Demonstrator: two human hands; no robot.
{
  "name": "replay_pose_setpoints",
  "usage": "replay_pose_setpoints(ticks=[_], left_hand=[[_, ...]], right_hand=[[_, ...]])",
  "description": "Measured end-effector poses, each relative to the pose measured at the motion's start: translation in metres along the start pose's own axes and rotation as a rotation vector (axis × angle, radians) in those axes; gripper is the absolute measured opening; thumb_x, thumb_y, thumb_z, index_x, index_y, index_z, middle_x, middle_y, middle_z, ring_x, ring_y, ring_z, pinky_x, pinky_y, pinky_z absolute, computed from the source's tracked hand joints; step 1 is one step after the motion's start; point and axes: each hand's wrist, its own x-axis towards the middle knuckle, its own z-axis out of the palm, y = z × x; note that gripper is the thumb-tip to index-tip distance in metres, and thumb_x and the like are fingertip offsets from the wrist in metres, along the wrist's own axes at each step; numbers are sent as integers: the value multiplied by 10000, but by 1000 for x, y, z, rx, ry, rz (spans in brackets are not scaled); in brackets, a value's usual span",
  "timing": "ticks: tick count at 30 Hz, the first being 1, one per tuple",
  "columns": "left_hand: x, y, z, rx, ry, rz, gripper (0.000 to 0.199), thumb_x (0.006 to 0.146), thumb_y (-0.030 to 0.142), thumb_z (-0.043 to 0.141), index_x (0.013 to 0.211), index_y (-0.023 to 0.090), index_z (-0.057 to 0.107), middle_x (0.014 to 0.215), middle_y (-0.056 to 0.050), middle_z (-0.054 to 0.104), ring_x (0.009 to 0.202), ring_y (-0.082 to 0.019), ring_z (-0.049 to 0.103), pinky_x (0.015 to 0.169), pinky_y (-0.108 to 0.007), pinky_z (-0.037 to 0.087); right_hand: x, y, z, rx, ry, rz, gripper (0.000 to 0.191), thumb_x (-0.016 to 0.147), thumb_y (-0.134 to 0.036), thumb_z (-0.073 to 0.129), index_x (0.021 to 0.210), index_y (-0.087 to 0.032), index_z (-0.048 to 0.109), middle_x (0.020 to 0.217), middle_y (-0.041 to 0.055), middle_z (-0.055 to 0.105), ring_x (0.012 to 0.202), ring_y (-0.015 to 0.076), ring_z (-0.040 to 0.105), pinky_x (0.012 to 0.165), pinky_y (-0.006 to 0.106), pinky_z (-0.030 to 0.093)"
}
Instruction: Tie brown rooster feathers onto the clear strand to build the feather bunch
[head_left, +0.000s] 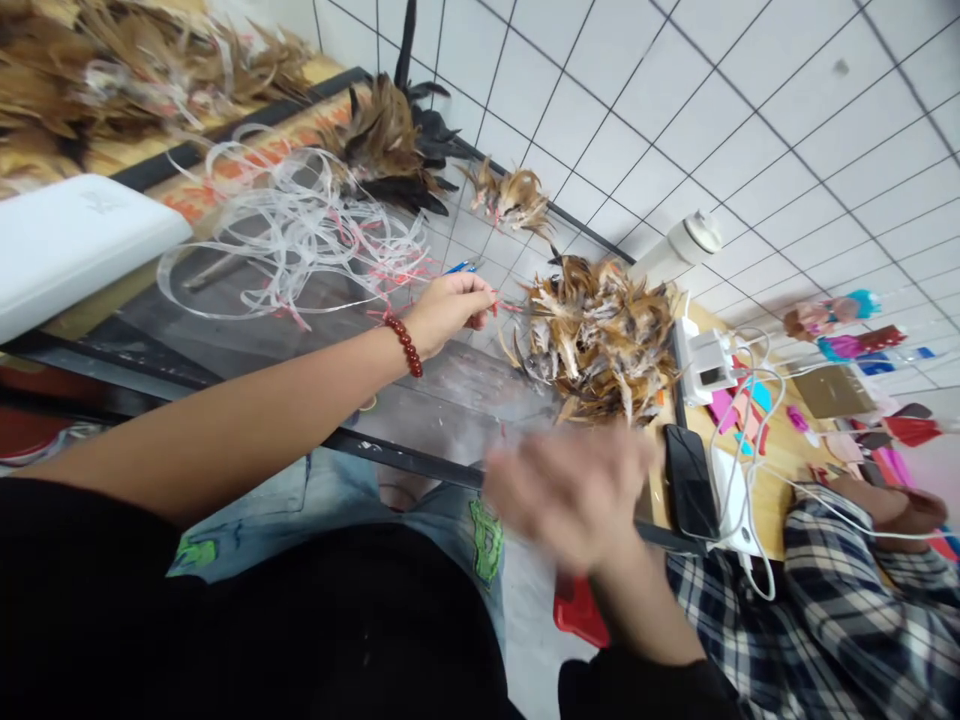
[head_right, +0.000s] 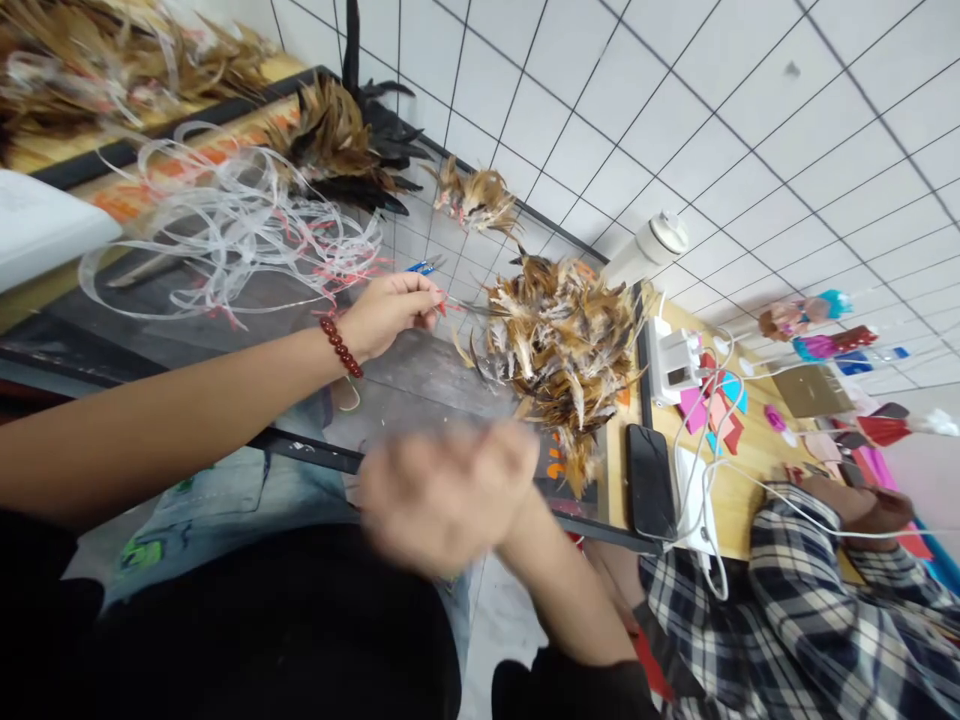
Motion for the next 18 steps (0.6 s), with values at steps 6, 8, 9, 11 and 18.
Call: replay_pose_setpoints(ticks=[6,8,9,11,18], left_hand=[[-1,2,0,-60,-16,3,87,747,143,637,705,141,561,642,9,629,521,-81,567,586,-239,495],[0,1,-1,-83,-28,2,92,742,144,642,707,141,557,632,14,621,512,-83,573,566,-233,490],[0,1,-2,-82,-37,-4,100,744,156,649,705,140,558,638,10,626,500,-79,564,546,-225,479],[1,0,-4,-56,-52,6,115,752,183,661,697,133,572,622,6,617,469,-67,530,500,-206,443],[0,1,-5,5,-47,9,101,748,159,675,676,121,615,578,5,597,422,-49,463,443,-183,374]], right_hand=[[97,46,-4,-608,303,-360,237,953,-359,450,966,-216,639,970,74,635,985,210,575,902,398,427],[106,68,7,-637,343,-385,202,945,-331,476,1006,-215,628,991,80,634,976,207,572,886,375,425],[106,77,11,-646,359,-380,192,943,-306,479,1025,-215,625,995,80,640,978,206,575,881,367,423],[103,92,17,-646,388,-348,189,939,-292,490,1053,-215,620,1005,78,653,977,206,582,867,356,419],[95,100,13,-690,352,-287,210,927,-251,492,1084,-232,631,1026,55,671,996,202,577,883,352,378]])
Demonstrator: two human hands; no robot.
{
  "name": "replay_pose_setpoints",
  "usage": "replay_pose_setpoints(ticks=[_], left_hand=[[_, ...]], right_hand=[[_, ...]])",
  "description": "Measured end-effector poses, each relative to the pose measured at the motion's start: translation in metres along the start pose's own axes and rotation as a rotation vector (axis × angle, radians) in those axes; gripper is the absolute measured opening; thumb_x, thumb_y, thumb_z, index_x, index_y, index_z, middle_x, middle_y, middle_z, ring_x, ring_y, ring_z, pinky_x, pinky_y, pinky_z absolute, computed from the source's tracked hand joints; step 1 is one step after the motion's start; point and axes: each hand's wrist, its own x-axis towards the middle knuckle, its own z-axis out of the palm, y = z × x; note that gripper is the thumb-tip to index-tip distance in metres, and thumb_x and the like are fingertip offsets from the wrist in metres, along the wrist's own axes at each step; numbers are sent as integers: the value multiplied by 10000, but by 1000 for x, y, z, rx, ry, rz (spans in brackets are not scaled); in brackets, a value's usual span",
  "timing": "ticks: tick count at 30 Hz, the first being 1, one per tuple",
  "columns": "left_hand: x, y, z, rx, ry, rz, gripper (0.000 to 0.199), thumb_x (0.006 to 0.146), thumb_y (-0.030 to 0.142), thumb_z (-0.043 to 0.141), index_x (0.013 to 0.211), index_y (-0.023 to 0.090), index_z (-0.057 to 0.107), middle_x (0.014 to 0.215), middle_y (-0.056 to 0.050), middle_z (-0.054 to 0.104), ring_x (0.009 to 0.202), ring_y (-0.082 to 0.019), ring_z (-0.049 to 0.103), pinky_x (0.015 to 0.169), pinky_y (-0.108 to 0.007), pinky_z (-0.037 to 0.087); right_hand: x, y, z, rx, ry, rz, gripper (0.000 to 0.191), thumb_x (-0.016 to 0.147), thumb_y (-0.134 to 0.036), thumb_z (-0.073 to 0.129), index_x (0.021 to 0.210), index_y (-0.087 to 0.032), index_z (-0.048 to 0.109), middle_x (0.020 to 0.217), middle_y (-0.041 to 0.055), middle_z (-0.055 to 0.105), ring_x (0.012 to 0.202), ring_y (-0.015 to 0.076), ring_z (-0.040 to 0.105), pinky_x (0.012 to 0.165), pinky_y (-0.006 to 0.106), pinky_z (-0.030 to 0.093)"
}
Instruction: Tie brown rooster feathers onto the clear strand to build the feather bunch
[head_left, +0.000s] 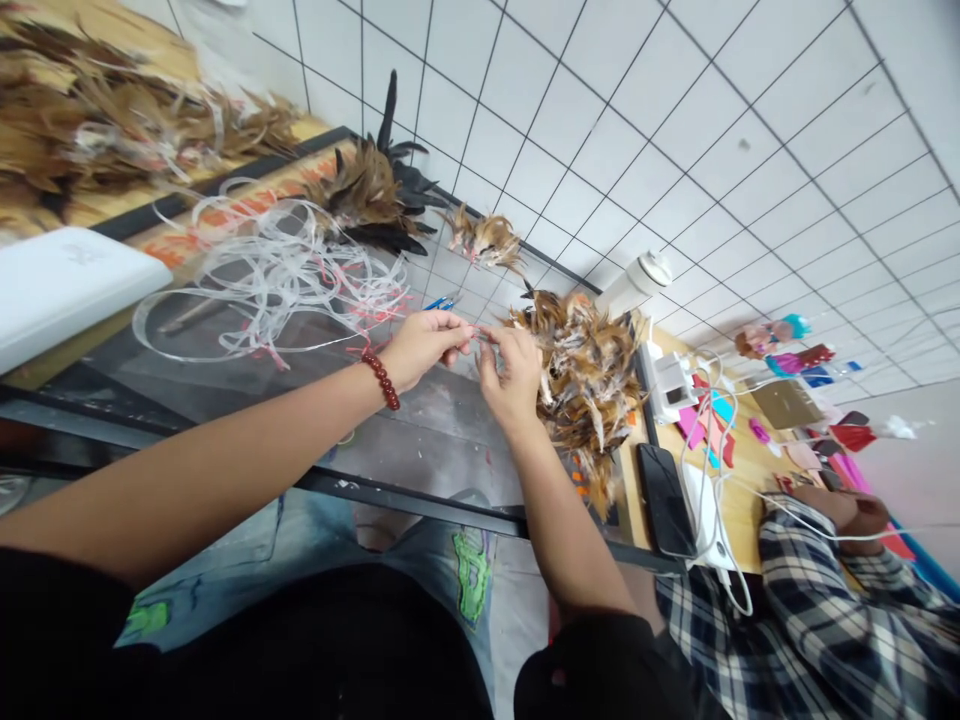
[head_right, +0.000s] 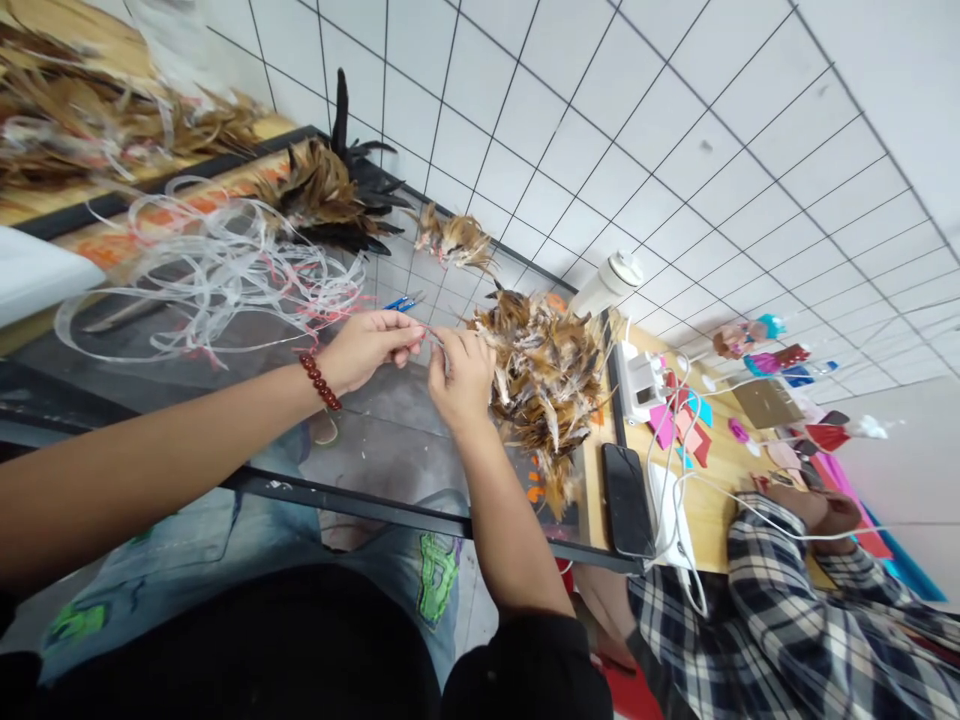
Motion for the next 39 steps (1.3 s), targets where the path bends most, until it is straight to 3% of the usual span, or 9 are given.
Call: replay_pose_setpoints(ticks=[4,11,18,25,33,39], left_hand=[[0,0,-1,12,-36,-1,106,762,140,650,660,117,630,547,8,571,419,-49,453,439,-178,362],[-1,-1,-2,14,-39,11,81,751,153,675,687,119,638,569,8,581,438,-51,464,450,-176,369],[-1,1,-1,-46,-40,28,43,736,111,663,751,129,627,567,24,579,439,-55,473,462,-180,383],[-1,0,-1,-29,-58,22,51,721,117,670,746,129,627,574,22,576,445,-52,469,463,-181,380],[-1,-2,-1,-8,-81,51,128,682,164,731,747,133,625,600,11,613,463,-62,503,476,-195,396],[-2,-3,0,38,-78,69,152,634,217,767,696,123,665,579,0,623,485,-78,531,511,-216,423]], right_hand=[[1,-4,-1,-65,23,-25,235,916,-250,511,1119,-239,629,1077,66,649,1022,205,569,883,357,348],[2,-2,0,-29,35,49,137,933,-272,514,884,-205,624,889,25,657,891,170,576,831,327,331],[1,-2,2,11,12,65,124,914,-261,541,892,-199,646,890,25,660,871,159,578,830,313,343],[0,-5,5,33,-8,71,166,894,-274,581,1024,-217,668,925,20,677,851,153,584,817,312,340],[2,-4,6,139,21,131,143,905,-260,548,863,-190,665,824,11,671,726,130,553,747,282,389],[3,-2,5,149,28,112,160,914,-261,542,860,-188,673,821,24,673,780,144,571,754,286,393]])
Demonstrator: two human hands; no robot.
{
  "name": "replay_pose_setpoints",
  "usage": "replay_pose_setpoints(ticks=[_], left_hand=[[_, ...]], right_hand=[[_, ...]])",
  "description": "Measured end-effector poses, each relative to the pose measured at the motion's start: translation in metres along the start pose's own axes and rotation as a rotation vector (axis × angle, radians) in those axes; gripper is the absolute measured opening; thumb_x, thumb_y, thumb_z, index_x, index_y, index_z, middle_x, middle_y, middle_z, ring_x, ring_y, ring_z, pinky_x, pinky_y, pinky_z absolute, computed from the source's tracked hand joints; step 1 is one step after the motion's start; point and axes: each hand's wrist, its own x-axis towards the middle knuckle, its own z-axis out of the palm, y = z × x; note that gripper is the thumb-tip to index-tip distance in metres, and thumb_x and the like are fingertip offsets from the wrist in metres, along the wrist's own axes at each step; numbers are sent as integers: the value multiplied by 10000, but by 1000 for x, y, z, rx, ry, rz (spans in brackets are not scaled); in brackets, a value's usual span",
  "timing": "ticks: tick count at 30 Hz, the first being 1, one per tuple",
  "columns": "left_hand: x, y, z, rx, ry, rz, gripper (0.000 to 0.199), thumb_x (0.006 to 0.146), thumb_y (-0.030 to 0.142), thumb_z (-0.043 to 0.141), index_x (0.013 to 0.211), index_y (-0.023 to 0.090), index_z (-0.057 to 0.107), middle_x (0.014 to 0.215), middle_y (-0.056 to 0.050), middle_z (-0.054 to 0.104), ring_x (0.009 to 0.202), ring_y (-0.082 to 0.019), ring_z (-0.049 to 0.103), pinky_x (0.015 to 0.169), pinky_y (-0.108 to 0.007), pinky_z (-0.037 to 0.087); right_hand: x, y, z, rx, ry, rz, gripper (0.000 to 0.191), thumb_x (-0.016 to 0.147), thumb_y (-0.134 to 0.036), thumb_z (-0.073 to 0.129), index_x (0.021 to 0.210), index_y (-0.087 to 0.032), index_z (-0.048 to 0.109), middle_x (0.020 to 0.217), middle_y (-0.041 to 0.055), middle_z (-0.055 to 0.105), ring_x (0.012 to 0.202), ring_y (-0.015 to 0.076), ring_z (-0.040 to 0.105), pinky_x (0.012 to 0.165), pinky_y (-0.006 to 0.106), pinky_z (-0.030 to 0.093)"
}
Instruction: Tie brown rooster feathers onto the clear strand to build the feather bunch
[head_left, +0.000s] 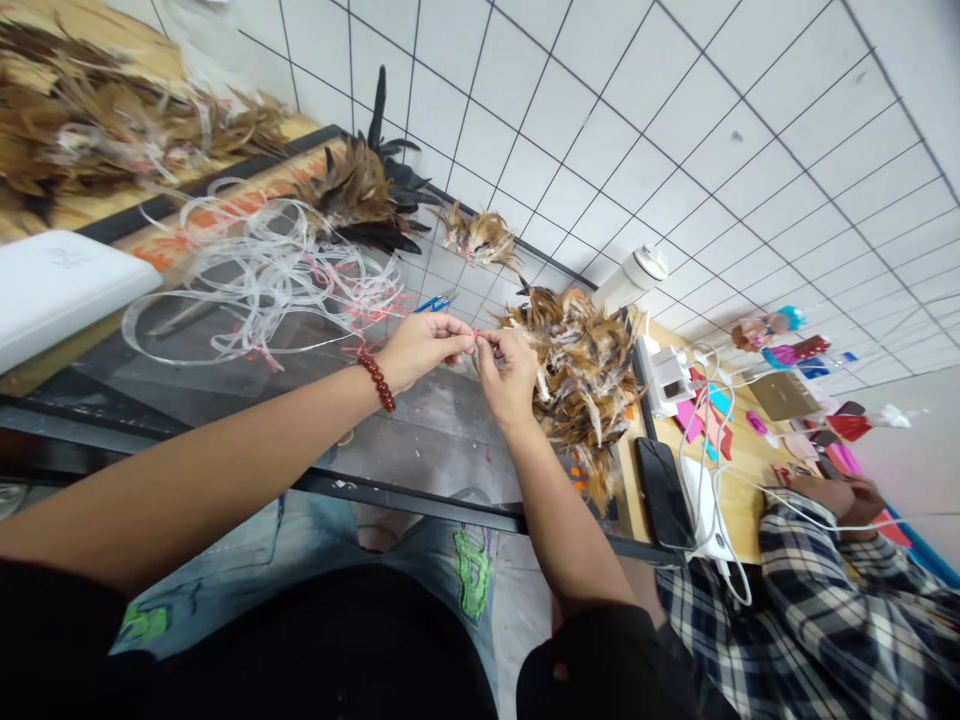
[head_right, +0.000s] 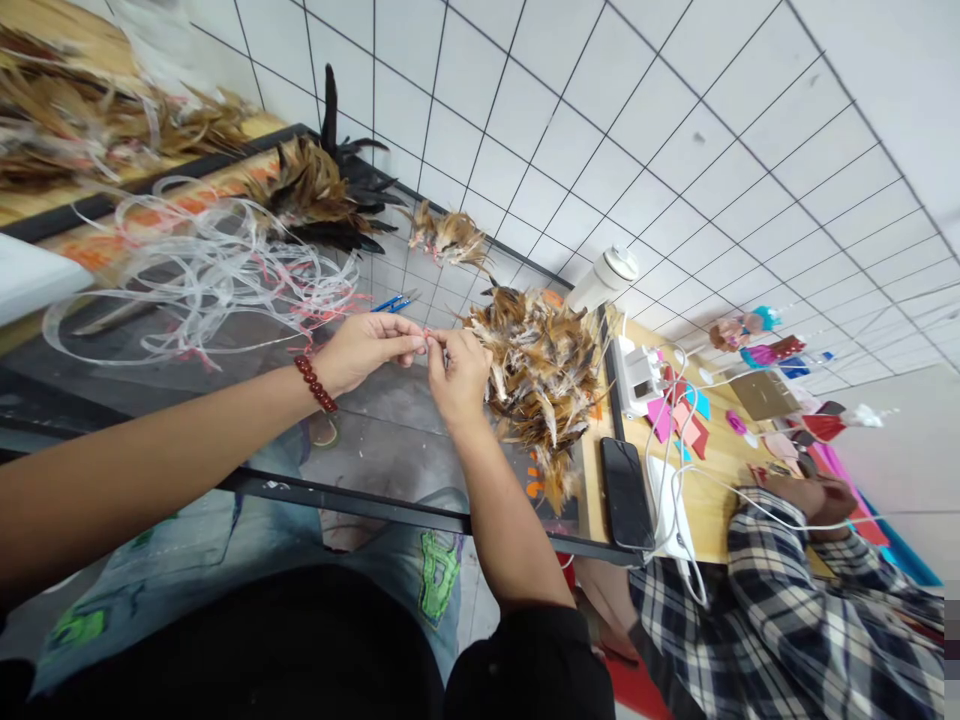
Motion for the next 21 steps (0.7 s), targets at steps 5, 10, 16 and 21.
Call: replay_pose_setpoints(ticks=[5,10,16,21], left_hand=[[1,0,-1,48,32,9,146,639,249,742,677,130,668,559,0,618,477,-81,521,501,-215,416],[1,0,-1,124,76,72,121,637,233,718,669,142,644,580,4,617,504,-87,536,521,-213,427],[2,-6,-3,319,77,197,112,701,265,649,702,154,638,618,2,618,556,-97,530,548,-213,417],[1,-10,-7,583,33,351,113,751,268,587,727,177,650,674,-5,625,614,-114,527,594,-232,409]], right_hand=[[0,0,-3,-41,-26,-48,178,934,-257,521,886,-204,684,899,36,695,877,155,609,848,316,390],[0,-1,-3,-13,-22,-54,180,931,-266,519,906,-203,686,910,47,713,882,159,630,866,325,412],[0,1,-1,74,-4,-14,187,917,-280,510,893,-192,674,847,39,711,766,146,625,782,294,454],[0,0,-1,93,-29,-13,163,880,-266,523,846,-181,657,787,27,677,721,139,592,748,282,450]])
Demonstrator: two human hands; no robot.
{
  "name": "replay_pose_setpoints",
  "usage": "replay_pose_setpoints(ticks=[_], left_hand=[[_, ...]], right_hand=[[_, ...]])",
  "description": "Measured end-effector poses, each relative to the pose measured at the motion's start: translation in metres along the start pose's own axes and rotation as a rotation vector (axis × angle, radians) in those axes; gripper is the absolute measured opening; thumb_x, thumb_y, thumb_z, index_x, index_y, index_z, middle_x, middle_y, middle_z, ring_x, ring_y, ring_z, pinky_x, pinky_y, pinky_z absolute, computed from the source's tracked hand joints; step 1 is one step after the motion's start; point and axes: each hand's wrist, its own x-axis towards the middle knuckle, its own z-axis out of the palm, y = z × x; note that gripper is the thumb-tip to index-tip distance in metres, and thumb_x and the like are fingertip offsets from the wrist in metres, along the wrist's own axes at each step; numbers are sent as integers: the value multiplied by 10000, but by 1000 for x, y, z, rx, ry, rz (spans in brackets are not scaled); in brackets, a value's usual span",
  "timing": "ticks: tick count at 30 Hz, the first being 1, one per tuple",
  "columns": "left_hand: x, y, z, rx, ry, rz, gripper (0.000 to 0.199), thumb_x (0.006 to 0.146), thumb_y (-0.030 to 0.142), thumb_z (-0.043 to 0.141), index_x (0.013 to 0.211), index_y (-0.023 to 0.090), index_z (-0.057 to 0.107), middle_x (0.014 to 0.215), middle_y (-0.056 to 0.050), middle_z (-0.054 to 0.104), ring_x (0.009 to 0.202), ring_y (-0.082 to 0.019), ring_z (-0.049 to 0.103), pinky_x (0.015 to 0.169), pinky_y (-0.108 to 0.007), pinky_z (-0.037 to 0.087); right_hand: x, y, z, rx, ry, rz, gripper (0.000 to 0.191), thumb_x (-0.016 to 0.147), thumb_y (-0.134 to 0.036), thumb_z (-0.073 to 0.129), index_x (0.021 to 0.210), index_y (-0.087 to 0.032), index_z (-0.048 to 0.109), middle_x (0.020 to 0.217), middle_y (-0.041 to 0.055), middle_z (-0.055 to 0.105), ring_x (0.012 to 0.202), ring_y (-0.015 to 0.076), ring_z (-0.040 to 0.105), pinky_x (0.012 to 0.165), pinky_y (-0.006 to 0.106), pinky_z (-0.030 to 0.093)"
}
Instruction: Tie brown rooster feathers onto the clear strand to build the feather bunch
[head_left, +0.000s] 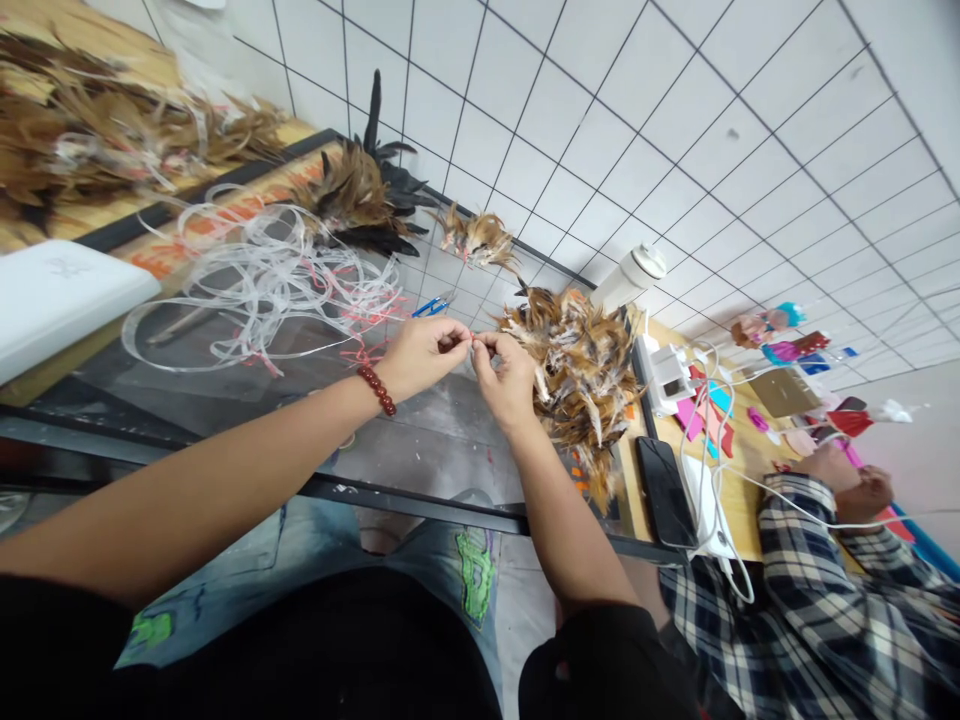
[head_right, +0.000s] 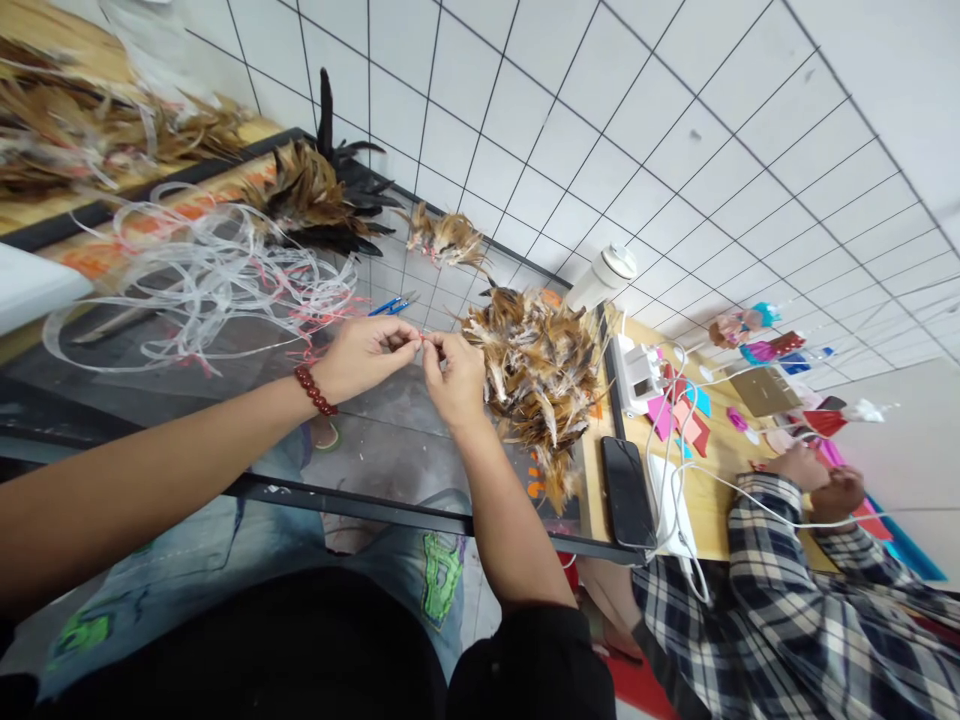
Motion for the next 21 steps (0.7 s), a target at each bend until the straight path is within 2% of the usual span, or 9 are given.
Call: replay_pose_setpoints(ticks=[3,6,8,10,14,21], left_hand=[[0,2,0,7,-3,-4,99,743,266,590,724,183,639,678,-5,618,621,-119,526,595,-233,409],[1,5,0,-102,21,-70,101,712,273,615,695,174,613,650,0,596,598,-112,506,571,-223,402],[2,7,0,-164,45,-111,101,686,263,637,680,171,596,639,5,589,585,-106,498,563,-218,399],[3,8,-1,-228,53,-144,101,679,251,650,688,170,591,639,5,596,579,-104,511,567,-218,408],[4,9,-3,-291,69,-154,130,716,281,669,736,162,621,633,1,609,569,-103,532,580,-224,429],[-1,9,0,-186,32,-83,145,736,293,671,723,149,686,681,-25,663,601,-108,550,580,-218,436]], right_hand=[[1,-5,4,107,-16,113,149,847,-283,529,802,-180,627,750,10,644,696,128,563,715,265,448],[3,-7,11,357,-9,330,172,827,-332,540,783,-178,603,707,-13,613,642,105,532,654,236,445],[4,-5,14,508,20,459,198,816,-363,545,764,-176,586,685,-19,598,599,92,507,609,222,434],[6,-2,14,600,62,529,211,808,-374,551,752,-173,580,693,-11,603,591,87,504,600,219,434],[6,1,4,588,51,463,227,804,-386,593,772,-163,622,710,-3,611,623,93,514,625,227,443],[2,-5,1,367,37,264,200,854,-338,562,822,-167,661,788,12,671,726,120,582,742,254,473]])
